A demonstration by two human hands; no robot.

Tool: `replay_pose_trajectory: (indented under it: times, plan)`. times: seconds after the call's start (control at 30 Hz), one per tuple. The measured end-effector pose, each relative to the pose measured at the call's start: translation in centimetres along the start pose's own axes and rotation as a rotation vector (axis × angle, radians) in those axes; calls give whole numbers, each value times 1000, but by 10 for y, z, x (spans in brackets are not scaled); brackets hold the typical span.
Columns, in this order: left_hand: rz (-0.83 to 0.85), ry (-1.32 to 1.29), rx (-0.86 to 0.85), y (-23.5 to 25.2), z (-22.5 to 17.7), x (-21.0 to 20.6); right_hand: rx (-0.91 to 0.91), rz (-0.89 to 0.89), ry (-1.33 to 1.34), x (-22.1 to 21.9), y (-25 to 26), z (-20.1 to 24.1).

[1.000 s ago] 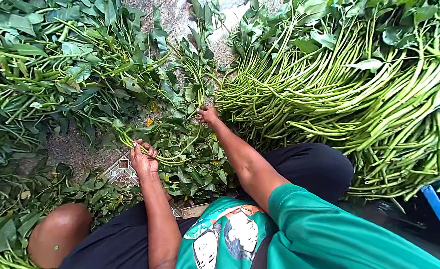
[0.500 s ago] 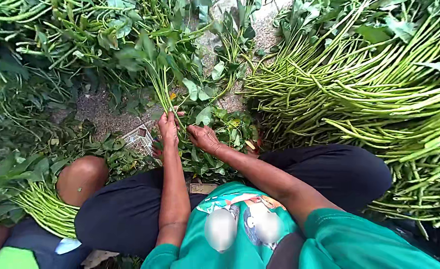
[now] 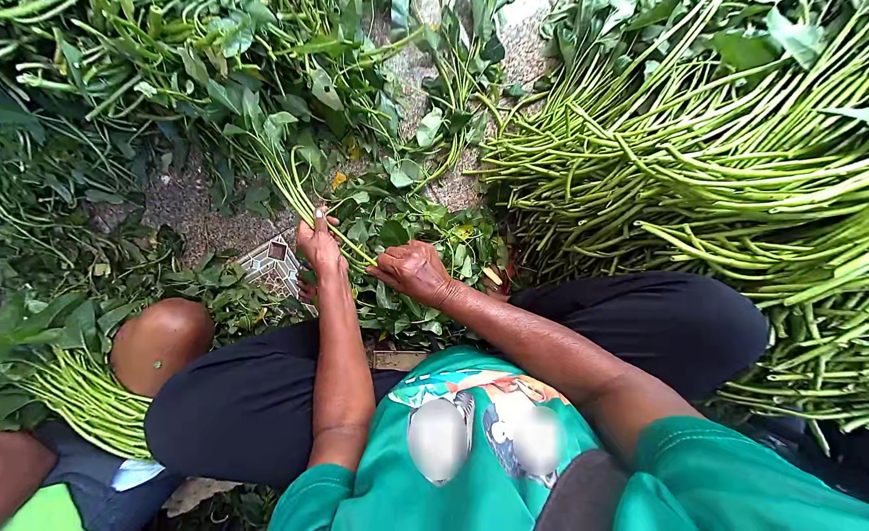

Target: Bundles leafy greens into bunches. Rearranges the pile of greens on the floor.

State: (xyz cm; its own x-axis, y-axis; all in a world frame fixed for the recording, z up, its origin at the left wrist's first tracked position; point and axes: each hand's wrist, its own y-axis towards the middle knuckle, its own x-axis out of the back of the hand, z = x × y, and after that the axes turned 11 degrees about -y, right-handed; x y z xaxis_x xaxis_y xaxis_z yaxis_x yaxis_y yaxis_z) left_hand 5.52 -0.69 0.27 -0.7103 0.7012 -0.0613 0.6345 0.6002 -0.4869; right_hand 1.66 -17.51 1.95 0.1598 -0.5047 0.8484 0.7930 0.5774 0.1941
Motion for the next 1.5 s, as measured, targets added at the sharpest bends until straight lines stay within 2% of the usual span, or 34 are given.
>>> replay_pose_trajectory:
  times: [0.1,0.23,0.3,0.4,0.5,0.6,0.67,0.83,0.97,1.07,1.2,1.27,1.3,1.37,1.43,1.5]
  plan:
    - [-33,21,-11,2,2,-4,54,0,5,3,-5,3]
    - [-58,185,-142,16,2,13,178,50,117,4,-30,28]
    - [-31,222,-173,21,1,16,86,116,182,2,-34,24]
    - [124,222,-171,17,6,11,-162,317,215,7,-4,-2]
    - [262,114,-101,10,9,4,-283,449,335,-6,23,-16]
    - [274,54,-39,-3,0,-1,-372,444,480,-24,34,-6]
    - [154,-1,-46,-2,1,-3,-401,421,452,-27,32,4]
    - [-13,57,-100,5,-11,19,-184,231,227,-32,6,10]
    - [-38,26,-105,7,-13,25,-227,325,263,-14,-25,13]
    - [-22,70,-85,-1,-13,22,-201,255,226,-4,-38,11]
    - [51,24,-80,-4,-14,22,-126,705,266,14,-27,18]
    - [111,-69,-29,0,-14,23,-133,845,336,7,-23,15]
    - [112,-135,-9,4,-16,22,-175,845,371,5,-24,10]
    - [-11,-293,-9,12,-19,19,-319,694,456,5,-25,-3]
    - [-136,-442,-32,15,-19,15,-453,376,599,13,-16,-15]
    - [-173,-558,-3,10,-21,6,-598,68,825,21,5,-20]
